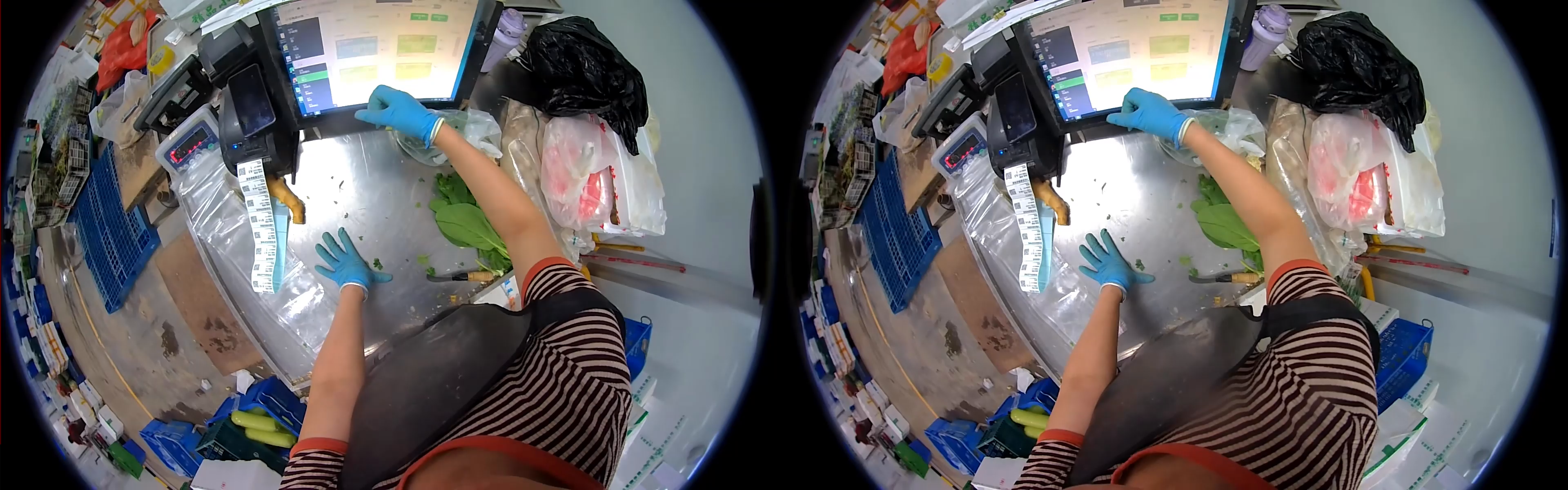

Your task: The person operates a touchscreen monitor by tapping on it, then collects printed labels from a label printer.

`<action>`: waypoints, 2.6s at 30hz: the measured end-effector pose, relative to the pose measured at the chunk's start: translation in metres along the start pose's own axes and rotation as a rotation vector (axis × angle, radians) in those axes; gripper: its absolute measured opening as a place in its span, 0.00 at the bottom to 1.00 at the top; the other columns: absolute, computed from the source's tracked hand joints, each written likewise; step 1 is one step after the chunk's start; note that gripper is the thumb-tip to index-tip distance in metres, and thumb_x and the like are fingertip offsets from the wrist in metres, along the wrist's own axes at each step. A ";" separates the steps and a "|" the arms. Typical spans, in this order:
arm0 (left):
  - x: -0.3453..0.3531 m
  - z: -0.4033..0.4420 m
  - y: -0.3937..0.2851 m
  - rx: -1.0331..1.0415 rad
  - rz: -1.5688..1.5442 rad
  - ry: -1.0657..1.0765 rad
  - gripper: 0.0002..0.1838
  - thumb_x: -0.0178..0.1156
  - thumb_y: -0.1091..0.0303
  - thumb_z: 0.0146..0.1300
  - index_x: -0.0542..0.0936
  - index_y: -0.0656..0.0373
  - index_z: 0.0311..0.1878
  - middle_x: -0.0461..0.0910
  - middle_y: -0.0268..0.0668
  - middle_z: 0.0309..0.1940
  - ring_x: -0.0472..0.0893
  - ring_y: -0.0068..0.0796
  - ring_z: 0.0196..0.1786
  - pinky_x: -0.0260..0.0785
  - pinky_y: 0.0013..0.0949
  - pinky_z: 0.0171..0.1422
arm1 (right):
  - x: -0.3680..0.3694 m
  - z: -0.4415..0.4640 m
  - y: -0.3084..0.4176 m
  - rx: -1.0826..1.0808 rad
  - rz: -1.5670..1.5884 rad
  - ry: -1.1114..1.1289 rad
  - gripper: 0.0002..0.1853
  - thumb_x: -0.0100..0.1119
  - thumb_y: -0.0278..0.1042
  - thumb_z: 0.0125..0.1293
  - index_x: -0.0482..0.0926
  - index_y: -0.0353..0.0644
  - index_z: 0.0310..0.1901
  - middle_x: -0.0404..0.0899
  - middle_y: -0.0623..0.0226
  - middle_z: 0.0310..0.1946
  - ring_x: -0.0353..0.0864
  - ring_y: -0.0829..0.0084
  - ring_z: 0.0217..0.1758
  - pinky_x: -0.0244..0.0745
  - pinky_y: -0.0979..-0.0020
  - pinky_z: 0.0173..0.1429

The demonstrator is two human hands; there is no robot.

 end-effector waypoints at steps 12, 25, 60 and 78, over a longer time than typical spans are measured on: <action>0.000 0.002 0.002 0.006 0.022 -0.005 0.96 0.82 0.26 0.15 0.31 0.52 0.84 0.22 0.58 0.83 0.24 0.68 0.83 0.29 0.80 0.76 | 0.046 0.030 0.062 -0.200 -0.200 0.075 0.27 0.70 0.63 0.61 0.79 0.43 0.34 0.79 0.60 0.34 0.78 0.64 0.37 0.77 0.66 0.49; 0.001 0.002 0.001 0.018 -0.008 -0.001 0.96 0.82 0.26 0.15 0.30 0.50 0.85 0.22 0.57 0.84 0.24 0.68 0.83 0.27 0.80 0.76 | 0.069 0.054 0.084 -0.248 -0.234 0.049 0.27 0.70 0.64 0.60 0.79 0.43 0.29 0.79 0.60 0.31 0.77 0.65 0.35 0.76 0.63 0.47; -0.004 -0.001 -0.001 -0.026 0.020 0.002 0.94 0.85 0.31 0.19 0.30 0.48 0.84 0.26 0.52 0.85 0.25 0.65 0.84 0.27 0.79 0.78 | -0.023 0.013 0.050 -0.124 -0.049 -0.082 0.23 0.75 0.55 0.62 0.79 0.42 0.31 0.80 0.66 0.30 0.78 0.72 0.34 0.77 0.69 0.49; -0.008 -0.005 -0.002 -0.033 0.037 0.019 0.93 0.83 0.28 0.19 0.32 0.48 0.85 0.24 0.54 0.84 0.25 0.64 0.84 0.27 0.77 0.79 | -0.043 0.024 0.045 -0.147 -0.090 -0.092 0.19 0.73 0.48 0.67 0.76 0.42 0.34 0.77 0.72 0.27 0.77 0.81 0.32 0.76 0.75 0.44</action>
Point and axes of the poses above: each hand's wrist, its own z-axis towards the middle knuckle, its own x-axis out of the palm, y = z × x, the point moved 10 cm from there along z, towards the middle knuckle
